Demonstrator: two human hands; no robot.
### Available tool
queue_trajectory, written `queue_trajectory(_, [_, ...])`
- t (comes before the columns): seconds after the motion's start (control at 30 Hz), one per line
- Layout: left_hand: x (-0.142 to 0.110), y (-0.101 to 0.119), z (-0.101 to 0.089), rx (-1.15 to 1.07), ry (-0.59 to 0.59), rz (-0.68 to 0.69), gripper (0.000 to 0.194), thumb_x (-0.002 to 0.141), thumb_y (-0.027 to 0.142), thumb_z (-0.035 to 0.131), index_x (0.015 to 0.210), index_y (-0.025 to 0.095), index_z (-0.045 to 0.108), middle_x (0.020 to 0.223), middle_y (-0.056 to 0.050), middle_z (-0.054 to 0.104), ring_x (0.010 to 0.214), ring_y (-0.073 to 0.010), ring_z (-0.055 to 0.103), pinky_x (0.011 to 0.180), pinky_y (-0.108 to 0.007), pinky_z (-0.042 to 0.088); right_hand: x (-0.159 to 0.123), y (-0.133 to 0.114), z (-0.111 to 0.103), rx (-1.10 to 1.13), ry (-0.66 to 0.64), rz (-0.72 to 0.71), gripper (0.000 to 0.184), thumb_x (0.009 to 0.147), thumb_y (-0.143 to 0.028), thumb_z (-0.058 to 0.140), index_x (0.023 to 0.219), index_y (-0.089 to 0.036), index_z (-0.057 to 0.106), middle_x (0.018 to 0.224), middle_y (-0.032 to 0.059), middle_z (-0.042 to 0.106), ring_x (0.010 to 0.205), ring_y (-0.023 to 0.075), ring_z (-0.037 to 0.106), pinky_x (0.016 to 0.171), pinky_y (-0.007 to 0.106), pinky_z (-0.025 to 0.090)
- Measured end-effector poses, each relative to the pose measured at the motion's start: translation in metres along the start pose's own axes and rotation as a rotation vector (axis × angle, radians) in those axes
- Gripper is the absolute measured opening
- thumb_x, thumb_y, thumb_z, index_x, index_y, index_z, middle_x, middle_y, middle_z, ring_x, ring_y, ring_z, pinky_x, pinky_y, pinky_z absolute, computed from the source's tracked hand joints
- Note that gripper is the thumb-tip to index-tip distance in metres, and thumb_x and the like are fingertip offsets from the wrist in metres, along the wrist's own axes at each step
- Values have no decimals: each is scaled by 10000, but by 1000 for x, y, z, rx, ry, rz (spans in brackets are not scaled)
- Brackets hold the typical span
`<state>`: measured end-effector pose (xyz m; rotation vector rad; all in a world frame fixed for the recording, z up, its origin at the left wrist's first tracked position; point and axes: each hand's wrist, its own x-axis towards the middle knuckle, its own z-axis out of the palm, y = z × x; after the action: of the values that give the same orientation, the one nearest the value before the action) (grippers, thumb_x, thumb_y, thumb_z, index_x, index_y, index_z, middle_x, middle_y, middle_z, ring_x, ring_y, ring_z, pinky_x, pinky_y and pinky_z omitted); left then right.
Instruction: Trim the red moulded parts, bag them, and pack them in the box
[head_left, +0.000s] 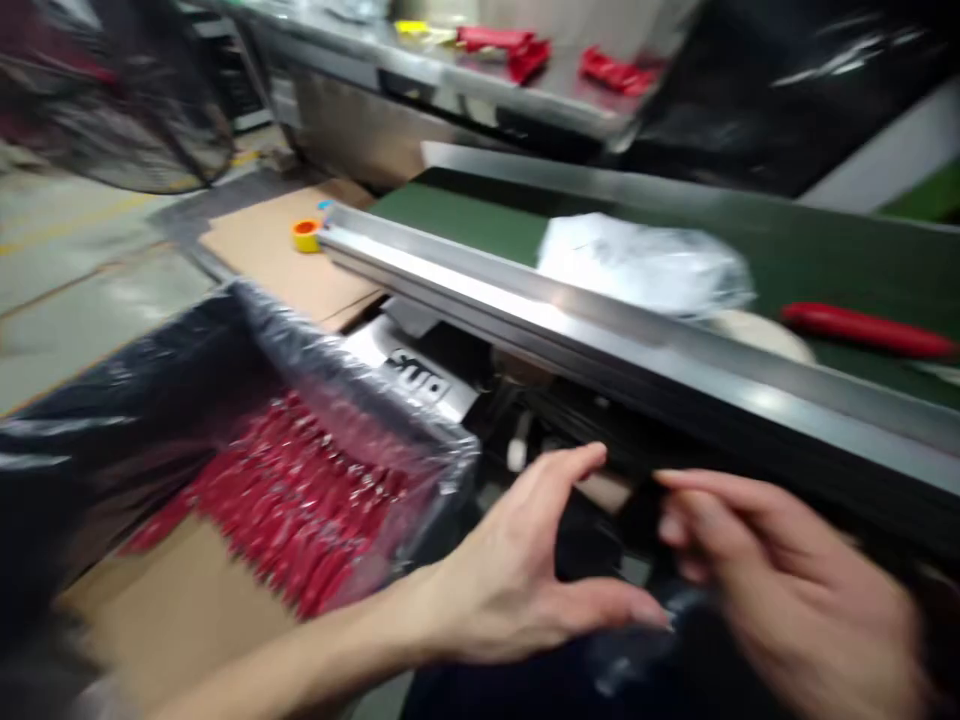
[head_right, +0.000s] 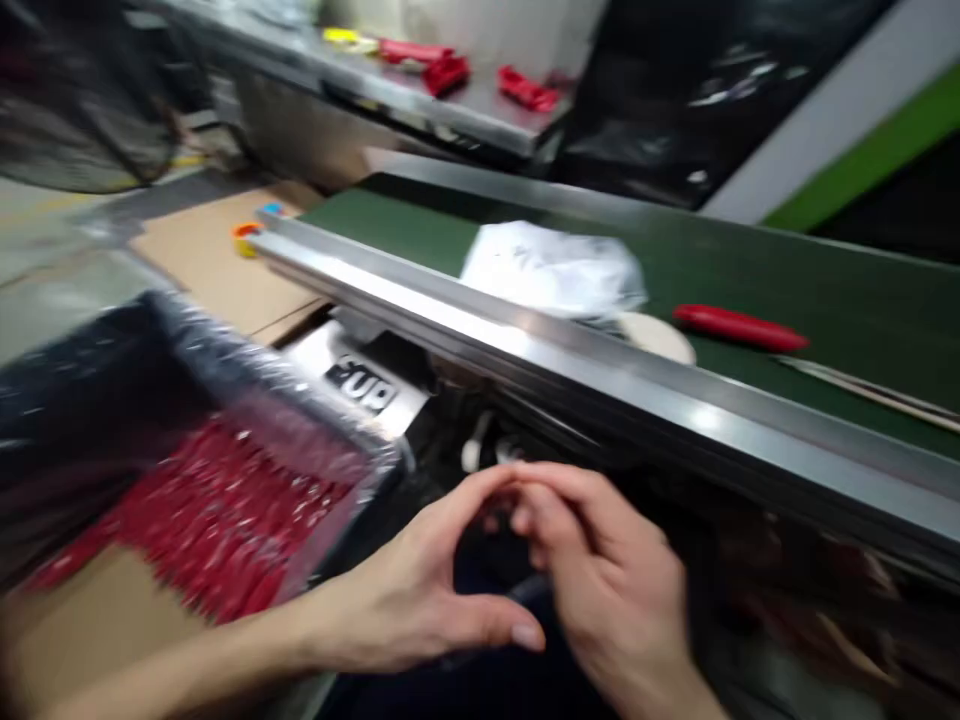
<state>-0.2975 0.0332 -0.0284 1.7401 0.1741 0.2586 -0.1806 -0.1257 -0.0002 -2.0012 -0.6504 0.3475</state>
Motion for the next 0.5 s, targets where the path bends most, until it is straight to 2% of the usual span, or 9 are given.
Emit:
queue_trajectory(0.03, [16, 11, 20, -216, -103, -59, 611, 783, 298, 755, 1319, 198, 480, 1205, -74, 590, 1089, -201, 562, 956, -287, 471, 7, -1, -5, 23, 23, -5, 203, 917, -416, 602, 1038, -267, 667, 761, -18, 631, 591, 83, 562, 541, 177, 491])
queue_trajectory(0.07, [29, 18, 36, -392, -164, -145, 469, 806, 284, 724, 1230, 186, 547, 1084, -63, 627, 982, -189, 594, 881, -279, 495, 15, 1, -11, 79, 33, -8, 193, 922, -416, 592, 1027, -274, 671, 754, -18, 629, 594, 83, 562, 545, 177, 492])
queue_trajectory(0.13, [51, 19, 59, -538, -179, -309, 181, 870, 304, 620, 974, 158, 641, 842, -41, 631, 722, -145, 578, 669, -234, 484, 33, 9, -26, 230, 71, 27, 200, 923, -413, 589, 1022, -258, 667, 783, -8, 631, 601, 84, 560, 528, 184, 485])
queue_trajectory(0.2, [68, 11, 72, -508, -145, -383, 245, 896, 363, 569, 824, 142, 644, 708, -29, 589, 544, -101, 461, 495, -196, 366, 48, 24, -46, 348, 170, 71, 225, 908, -416, 613, 1052, -246, 642, 849, 4, 634, 654, 91, 578, 540, 188, 480])
queue_trajectory(0.27, [80, 4, 77, -430, -106, -397, 282, 885, 419, 593, 804, 152, 635, 648, -7, 533, 502, -86, 372, 438, -194, 256, 53, 40, -66, 402, 254, 107, 287, 895, -439, 625, 1098, -237, 614, 938, 24, 638, 728, 108, 596, 577, 202, 486])
queue_trajectory(0.33, [88, 2, 81, -370, -56, -411, 289, 870, 459, 615, 823, 174, 628, 630, 12, 477, 532, -93, 357, 447, -190, 241, 51, 53, -81, 420, 194, 178, 367, 903, -484, 594, 1172, -234, 581, 1043, 50, 636, 736, 111, 587, 598, 223, 488])
queue_trajectory(0.4, [94, 3, 85, -331, -34, -422, 294, 860, 481, 627, 847, 188, 631, 629, 20, 444, 553, -98, 352, 462, -187, 252, 46, 61, -90, 436, 41, 266, 422, 907, -508, 574, 1217, -222, 568, 1079, 64, 635, 710, 105, 562, 597, 232, 475])
queue_trajectory(0.47, [100, 5, 90, -321, -41, -438, 314, 854, 506, 625, 865, 193, 636, 607, 28, 414, 532, -96, 328, 452, -191, 241, 43, 67, -93, 456, -75, 320, 386, 901, -497, 583, 1129, -188, 622, 980, 57, 653, 715, 115, 557, 607, 237, 464])
queue_trajectory(0.5, [102, 4, 91, -314, -49, -452, 327, 852, 518, 619, 868, 193, 637, 592, 30, 405, 518, -96, 322, 443, -195, 233, 42, 70, -94, 469, -92, 329, 353, 895, -484, 593, 1043, -169, 653, 905, 53, 656, 724, 126, 564, 609, 241, 462])
